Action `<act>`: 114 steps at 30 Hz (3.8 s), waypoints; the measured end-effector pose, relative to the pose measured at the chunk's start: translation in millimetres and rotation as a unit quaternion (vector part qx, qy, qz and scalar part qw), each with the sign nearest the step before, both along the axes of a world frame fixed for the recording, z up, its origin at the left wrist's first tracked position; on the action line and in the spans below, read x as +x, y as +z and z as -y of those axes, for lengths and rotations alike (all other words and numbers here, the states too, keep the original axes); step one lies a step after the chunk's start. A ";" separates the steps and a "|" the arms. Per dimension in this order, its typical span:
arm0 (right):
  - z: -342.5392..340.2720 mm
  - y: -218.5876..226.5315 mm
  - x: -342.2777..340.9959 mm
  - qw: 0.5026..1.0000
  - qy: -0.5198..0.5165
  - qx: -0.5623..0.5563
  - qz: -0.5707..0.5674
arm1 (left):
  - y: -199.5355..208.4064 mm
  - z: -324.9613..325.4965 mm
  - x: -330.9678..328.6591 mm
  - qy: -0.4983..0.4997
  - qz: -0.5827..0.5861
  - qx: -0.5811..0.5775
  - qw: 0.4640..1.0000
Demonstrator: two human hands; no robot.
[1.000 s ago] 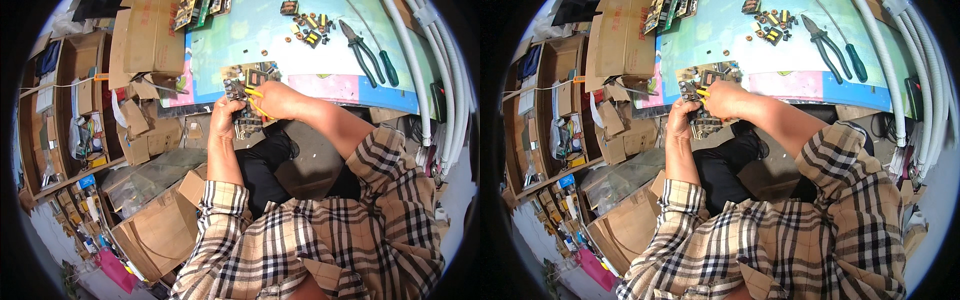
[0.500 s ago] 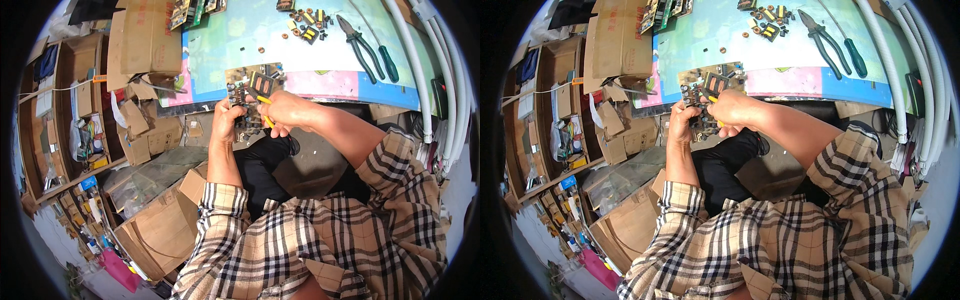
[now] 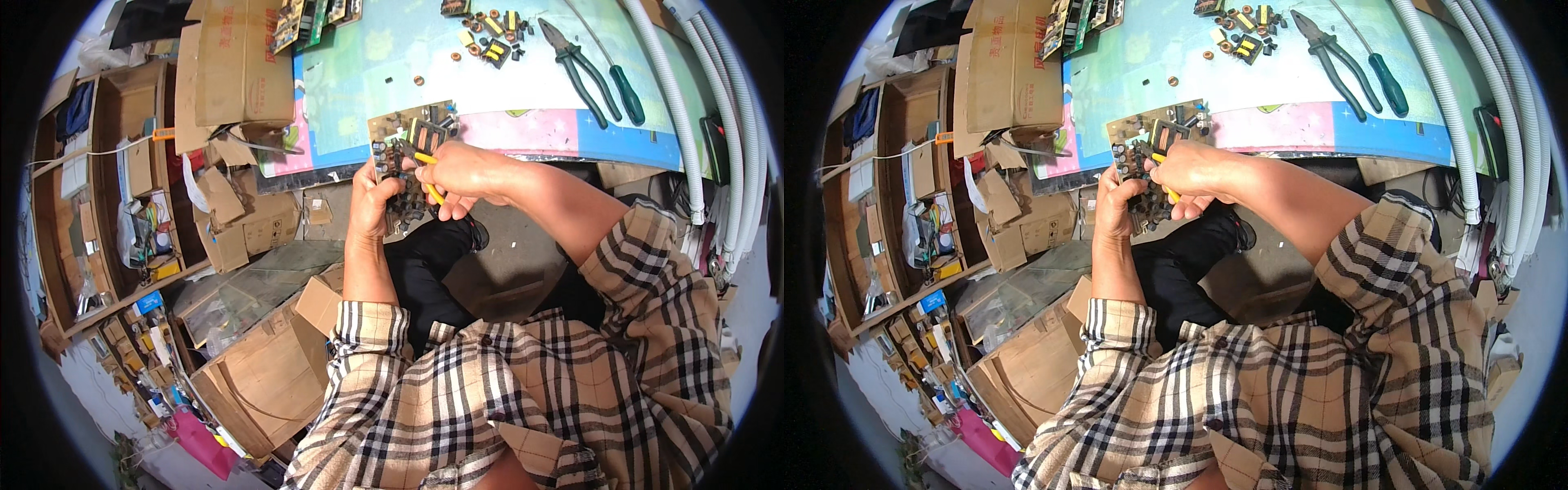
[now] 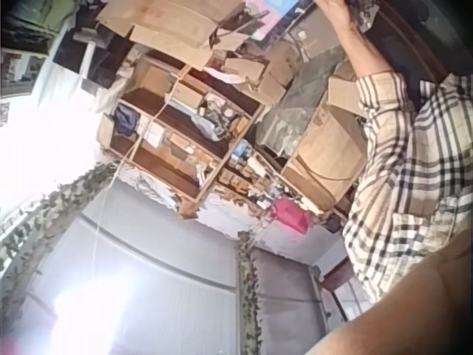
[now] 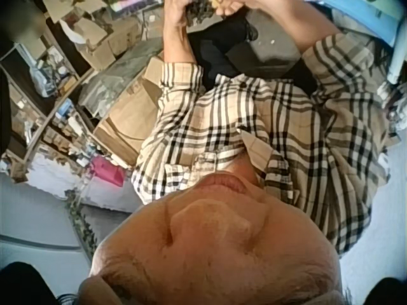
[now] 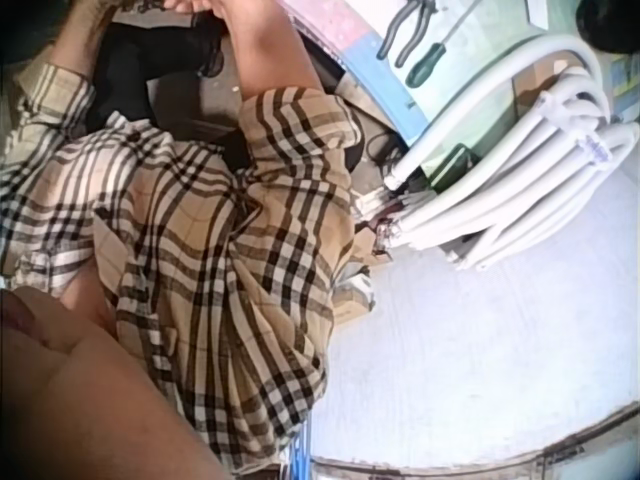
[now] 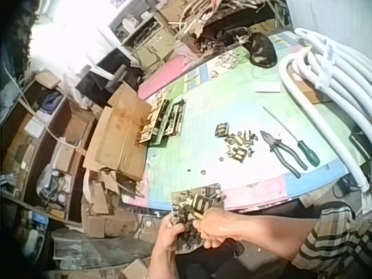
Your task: The person sits on the floor and uses pliers and a screwdriver to remove components from a green circuit board. They repeatedly pry and cut components, placing them on the table.
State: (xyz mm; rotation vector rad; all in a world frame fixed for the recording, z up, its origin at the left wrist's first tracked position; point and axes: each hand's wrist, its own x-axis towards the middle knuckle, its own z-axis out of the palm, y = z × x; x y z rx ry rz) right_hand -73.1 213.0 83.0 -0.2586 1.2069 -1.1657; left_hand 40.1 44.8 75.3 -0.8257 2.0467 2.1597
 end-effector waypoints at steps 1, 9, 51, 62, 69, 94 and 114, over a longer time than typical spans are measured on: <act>-0.7 0.1 -0.6 1.000 0.004 -0.004 0.000 | 0.8 -0.7 -0.3 -0.002 -0.002 0.002 1.000; 8.8 -20.0 -8.3 0.999 0.020 -0.027 -0.014 | 3.6 -8.3 -2.0 0.012 0.007 -0.013 1.000; 2.6 -33.7 -65.8 0.707 -0.117 0.142 -0.683 | 2.0 -29.5 -95.6 -0.055 -0.013 -0.306 0.950; 0.1 -33.5 -70.6 0.990 -0.128 -0.028 -0.057 | 26.4 -37.0 -96.6 -0.085 0.016 -0.274 0.958; 3.2 -19.4 -68.4 0.959 -0.102 0.075 -0.252 | 19.1 -35.8 -96.5 -0.089 -0.009 -0.311 0.946; -64.0 -50.3 -104.7 0.732 -0.038 0.287 -0.616 | 18.5 -2.8 -76.5 -0.018 -0.020 -0.257 0.966; -88.3 -93.1 -137.0 0.739 -0.066 0.377 -0.554 | 46.3 53.1 -36.6 0.073 -0.253 0.258 0.930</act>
